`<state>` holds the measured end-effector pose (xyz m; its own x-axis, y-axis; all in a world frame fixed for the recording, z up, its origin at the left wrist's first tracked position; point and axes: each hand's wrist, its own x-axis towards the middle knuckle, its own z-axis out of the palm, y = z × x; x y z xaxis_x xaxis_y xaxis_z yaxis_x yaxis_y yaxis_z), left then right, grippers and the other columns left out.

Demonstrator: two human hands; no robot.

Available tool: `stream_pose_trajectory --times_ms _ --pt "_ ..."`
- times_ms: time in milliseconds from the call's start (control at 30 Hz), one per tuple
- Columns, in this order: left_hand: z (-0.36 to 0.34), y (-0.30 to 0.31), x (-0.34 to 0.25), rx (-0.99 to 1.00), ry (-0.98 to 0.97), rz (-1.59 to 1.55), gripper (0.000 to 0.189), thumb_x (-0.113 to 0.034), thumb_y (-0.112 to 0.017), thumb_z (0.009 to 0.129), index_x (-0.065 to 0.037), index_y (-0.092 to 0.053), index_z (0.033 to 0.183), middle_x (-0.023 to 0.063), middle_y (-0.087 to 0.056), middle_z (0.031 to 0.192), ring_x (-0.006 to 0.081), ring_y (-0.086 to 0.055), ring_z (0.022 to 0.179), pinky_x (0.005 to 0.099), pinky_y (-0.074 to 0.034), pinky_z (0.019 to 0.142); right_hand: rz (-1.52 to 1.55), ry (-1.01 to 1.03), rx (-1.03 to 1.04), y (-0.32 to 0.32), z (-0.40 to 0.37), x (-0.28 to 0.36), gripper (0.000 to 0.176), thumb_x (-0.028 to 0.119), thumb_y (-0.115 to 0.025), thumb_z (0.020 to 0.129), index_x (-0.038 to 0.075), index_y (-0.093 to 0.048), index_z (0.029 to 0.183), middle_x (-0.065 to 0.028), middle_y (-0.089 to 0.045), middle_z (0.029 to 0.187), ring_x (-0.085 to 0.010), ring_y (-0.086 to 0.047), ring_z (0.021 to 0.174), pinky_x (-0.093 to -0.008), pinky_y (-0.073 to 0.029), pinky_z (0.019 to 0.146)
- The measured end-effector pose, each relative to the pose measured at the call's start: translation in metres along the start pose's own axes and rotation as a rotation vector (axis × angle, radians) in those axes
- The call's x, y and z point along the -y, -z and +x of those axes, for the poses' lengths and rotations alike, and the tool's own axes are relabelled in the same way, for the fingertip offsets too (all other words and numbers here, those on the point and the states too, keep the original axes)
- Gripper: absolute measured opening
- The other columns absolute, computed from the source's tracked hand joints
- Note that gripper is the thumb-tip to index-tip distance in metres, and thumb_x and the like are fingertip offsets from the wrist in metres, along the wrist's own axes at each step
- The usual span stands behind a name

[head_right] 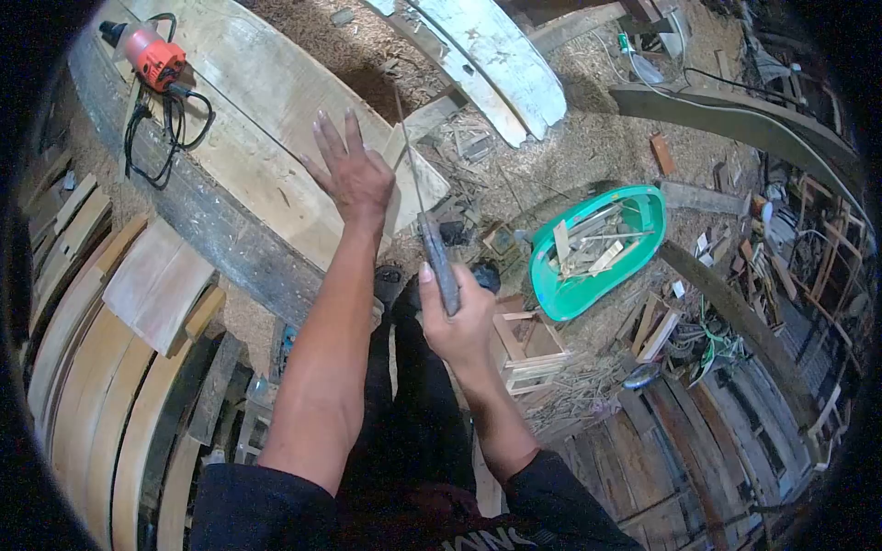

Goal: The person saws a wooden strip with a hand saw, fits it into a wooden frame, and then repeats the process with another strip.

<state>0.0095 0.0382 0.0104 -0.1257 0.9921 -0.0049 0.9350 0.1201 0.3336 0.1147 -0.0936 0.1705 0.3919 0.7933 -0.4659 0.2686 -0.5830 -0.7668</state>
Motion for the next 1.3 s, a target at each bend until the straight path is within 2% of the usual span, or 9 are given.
stream_pose_trajectory --times_ms 233,400,633,767,900,933,1033,1167,1300 --pt "-0.002 -0.001 0.000 0.014 0.002 0.040 0.069 -0.019 -0.050 0.088 -0.018 -0.033 0.155 0.0182 -0.019 0.164 0.0344 -0.016 0.153 0.0647 -0.004 0.118 -0.045 0.037 -0.033 -0.011 0.027 0.008 0.022 0.017 -0.069 0.093 -0.001 -0.062 0.082 -0.0064 -0.053 0.055 -0.0093 -0.047 0.049 -0.0302 -0.040 0.048" --pt "0.001 -0.001 0.000 0.041 0.008 0.040 0.068 -0.020 -0.049 0.090 -0.018 -0.032 0.155 0.0188 -0.018 0.165 0.0342 -0.015 0.153 0.0644 -0.004 0.118 -0.098 0.053 -0.067 0.004 -0.028 -0.007 0.023 0.019 -0.071 0.093 0.002 -0.062 0.080 -0.0062 -0.054 0.056 -0.0113 -0.048 0.048 -0.0295 -0.041 0.048" --pt "0.000 -0.001 -0.001 0.023 0.004 0.013 0.067 -0.020 -0.049 0.090 -0.018 -0.031 0.155 0.0178 -0.016 0.165 0.0336 -0.014 0.153 0.0648 -0.002 0.118 -0.033 0.062 -0.059 -0.019 0.027 -0.010 0.025 0.019 -0.069 0.094 0.001 -0.061 0.079 -0.0059 -0.049 0.056 -0.0079 -0.044 0.051 -0.0295 -0.038 0.047" --pt "0.001 -0.001 0.002 0.026 0.003 0.002 0.068 -0.019 -0.049 0.090 -0.018 -0.031 0.156 0.0176 -0.016 0.165 0.0338 -0.014 0.153 0.0654 -0.002 0.118 -0.033 0.032 -0.088 -0.008 -0.027 -0.019 0.027 0.018 -0.069 0.094 0.001 -0.058 0.076 -0.0069 -0.049 0.055 -0.0093 -0.043 0.050 -0.0309 -0.038 0.047" --pt "0.000 -0.001 0.000 0.018 0.007 -0.028 0.070 -0.018 -0.050 0.089 -0.018 -0.031 0.156 0.0177 -0.016 0.165 0.0343 -0.015 0.153 0.0659 -0.002 0.118 -0.056 0.157 -0.125 -0.025 0.021 -0.021 0.028 0.019 -0.069 0.092 0.001 -0.057 0.074 -0.0098 -0.048 0.055 -0.0138 -0.045 0.046 -0.0331 -0.039 0.047" --pt "-0.002 0.001 0.001 0.020 0.006 -0.018 0.070 -0.018 -0.050 0.088 -0.018 -0.031 0.156 0.0177 -0.016 0.165 0.0344 -0.015 0.153 0.0658 -0.002 0.118 -0.079 0.171 -0.113 -0.030 0.041 -0.013 0.028 0.019 -0.070 0.092 0.002 -0.057 0.075 -0.0121 -0.051 0.055 -0.0209 -0.052 0.045 -0.0349 -0.041 0.047" --pt "0.000 -0.002 -0.002 0.016 0.005 -0.008 0.072 -0.017 -0.050 0.087 -0.018 -0.030 0.156 0.0178 -0.017 0.165 0.0344 -0.015 0.153 0.0652 -0.001 0.118 -0.088 0.145 -0.083 -0.025 0.038 -0.007 0.026 0.019 -0.069 0.092 0.002 -0.058 0.077 -0.0121 -0.052 0.056 -0.0221 -0.055 0.045 -0.0355 -0.042 0.047" --pt "-0.001 0.000 0.000 0.038 0.015 0.001 0.072 -0.021 -0.050 0.088 -0.018 -0.029 0.157 0.0181 -0.015 0.165 0.0332 -0.013 0.154 0.0642 0.001 0.119 0.010 0.060 -0.082 -0.001 -0.020 -0.017 0.025 0.019 -0.069 0.093 0.002 -0.058 0.078 -0.0127 -0.053 0.056 -0.0207 -0.053 0.045 -0.0345 -0.042 0.047" --pt "0.000 -0.003 0.000 0.007 0.008 0.029 0.070 -0.018 -0.049 0.088 -0.018 -0.031 0.156 0.0183 -0.019 0.164 0.0341 -0.016 0.153 0.0637 -0.002 0.119 -0.034 0.132 -0.042 -0.018 0.018 -0.020 0.024 0.018 -0.069 0.093 0.002 -0.059 0.078 -0.0126 -0.052 0.055 -0.0203 -0.053 0.044 -0.0345 -0.043 0.047"
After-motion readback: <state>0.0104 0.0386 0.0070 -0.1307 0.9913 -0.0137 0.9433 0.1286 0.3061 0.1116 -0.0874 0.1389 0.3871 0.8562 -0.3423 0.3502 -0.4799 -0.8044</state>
